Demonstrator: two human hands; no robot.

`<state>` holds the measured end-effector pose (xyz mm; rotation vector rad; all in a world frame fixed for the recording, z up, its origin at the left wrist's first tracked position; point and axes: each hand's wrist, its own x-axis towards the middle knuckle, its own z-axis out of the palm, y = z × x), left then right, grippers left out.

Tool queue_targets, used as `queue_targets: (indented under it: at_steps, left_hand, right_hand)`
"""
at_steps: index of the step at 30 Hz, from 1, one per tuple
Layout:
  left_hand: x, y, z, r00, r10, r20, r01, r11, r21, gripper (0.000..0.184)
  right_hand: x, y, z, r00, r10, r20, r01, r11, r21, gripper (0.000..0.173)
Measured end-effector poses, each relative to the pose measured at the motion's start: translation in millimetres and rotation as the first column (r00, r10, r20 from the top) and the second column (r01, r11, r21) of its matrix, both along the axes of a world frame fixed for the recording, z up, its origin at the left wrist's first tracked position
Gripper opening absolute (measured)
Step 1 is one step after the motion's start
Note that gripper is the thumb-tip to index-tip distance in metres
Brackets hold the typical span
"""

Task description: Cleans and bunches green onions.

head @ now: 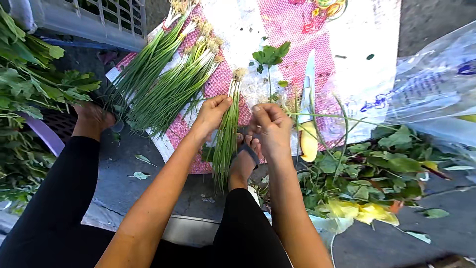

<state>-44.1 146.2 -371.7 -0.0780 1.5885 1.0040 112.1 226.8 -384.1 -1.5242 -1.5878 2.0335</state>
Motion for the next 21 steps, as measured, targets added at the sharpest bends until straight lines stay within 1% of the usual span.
queue_targets:
  at_steps: [1, 2, 3, 4, 5, 6, 7, 8, 9, 10, 12, 13, 15, 17, 19, 21]
  left_hand:
    - [-2.5, -1.2, 1.7, 1.000, 0.012, 0.008, -0.012, 1.000, 0.008, 0.028]
    - [-4.6, -2.8, 2.9, 1.000, 0.007, 0.002, -0.007, 1.000, 0.023, 0.026]
    - [-6.4, -4.1, 3.6, 1.000, -0.017, -0.018, 0.018, 0.999, 0.046, 0.023]
    - [-7.7, -4.7, 3.8, 0.998, -0.049, -0.049, 0.052, 0.996, 0.066, 0.020]
    - [-8.0, -5.0, 3.4, 0.993, -0.082, -0.085, 0.089, 0.993, 0.078, 0.019]
    - [-7.2, -5.4, 1.4, 0.986, -0.112, -0.127, 0.123, 0.989, 0.082, 0.018]
    - [-5.6, -5.1, -0.8, 0.980, -0.124, -0.157, 0.138, 0.987, 0.083, 0.019]
    - [-4.2, -3.9, -2.2, 0.979, -0.115, -0.167, 0.131, 0.988, 0.086, 0.019]
    - [-3.7, -2.5, -1.6, 0.983, -0.095, -0.157, 0.109, 0.990, 0.088, 0.020]
    - [-3.1, -1.3, 1.7, 0.990, -0.069, -0.127, 0.080, 0.993, 0.087, 0.020]
    - [-3.3, 2.5, 11.7, 0.998, -0.026, -0.062, 0.031, 0.997, 0.075, 0.017]
    - [-5.1, 4.3, 15.9, 0.998, -0.022, -0.050, 0.026, 0.997, 0.071, 0.016]
    - [-8.5, 4.6, 23.0, 0.998, -0.039, -0.049, 0.042, 0.997, 0.072, 0.016]
    - [-12.2, 4.1, 28.8, 0.998, -0.053, -0.043, 0.057, 0.995, 0.080, 0.015]
    - [-16.0, 2.9, 32.0, 0.999, -0.048, -0.018, 0.049, 0.994, 0.098, 0.015]
    - [-16.9, 2.9, 34.3, 1.000, -0.028, 0.012, 0.026, 0.995, 0.101, 0.013]
  right_hand:
    - [6.7, 5.0, -0.1, 0.997, -0.014, 0.079, 0.002, 0.988, 0.155, 0.020]
    - [14.3, 11.5, -0.4, 0.979, -0.031, 0.201, -0.041, 0.938, 0.343, 0.025]
    - [21.9, 19.0, -0.4, 0.936, -0.049, 0.348, -0.143, 0.853, 0.502, 0.038]
    - [28.8, 26.5, 0.9, 0.878, -0.040, 0.477, -0.273, 0.777, 0.568, 0.054]
    - [34.3, 32.4, 2.0, 0.833, -0.008, 0.553, -0.375, 0.727, 0.575, 0.066]
    - [38.2, 35.2, 2.4, 0.816, 0.014, 0.579, -0.432, 0.681, 0.592, 0.065]
    - [39.9, 34.2, 4.8, 0.832, 0.039, 0.553, -0.441, 0.649, 0.619, 0.055]
    - [38.5, 30.1, 8.4, 0.877, 0.073, 0.475, -0.405, 0.646, 0.647, 0.039]
    - [34.6, 23.4, 11.3, 0.926, 0.109, 0.362, -0.337, 0.672, 0.659, 0.026]
    - [29.8, 14.8, 14.1, 0.966, 0.142, 0.217, -0.250, 0.732, 0.634, 0.023]
    - [17.7, -1.5, 18.4, 0.987, 0.157, -0.045, -0.116, 0.865, 0.489, 0.019]
    - [11.4, -7.8, 19.4, 0.985, 0.139, -0.101, -0.087, 0.909, 0.407, 0.016]
    - [4.0, -15.4, 18.0, 0.993, 0.098, -0.065, -0.073, 0.946, 0.316, 0.019]
    - [2.3, -14.8, 13.1, 0.998, 0.062, -0.023, -0.053, 0.956, 0.287, 0.022]
    - [3.8, -10.7, 9.8, 0.996, 0.051, -0.073, -0.032, 0.969, 0.247, 0.023]
    - [5.8, -8.2, 9.3, 0.996, 0.064, -0.069, -0.045, 0.967, 0.249, 0.018]
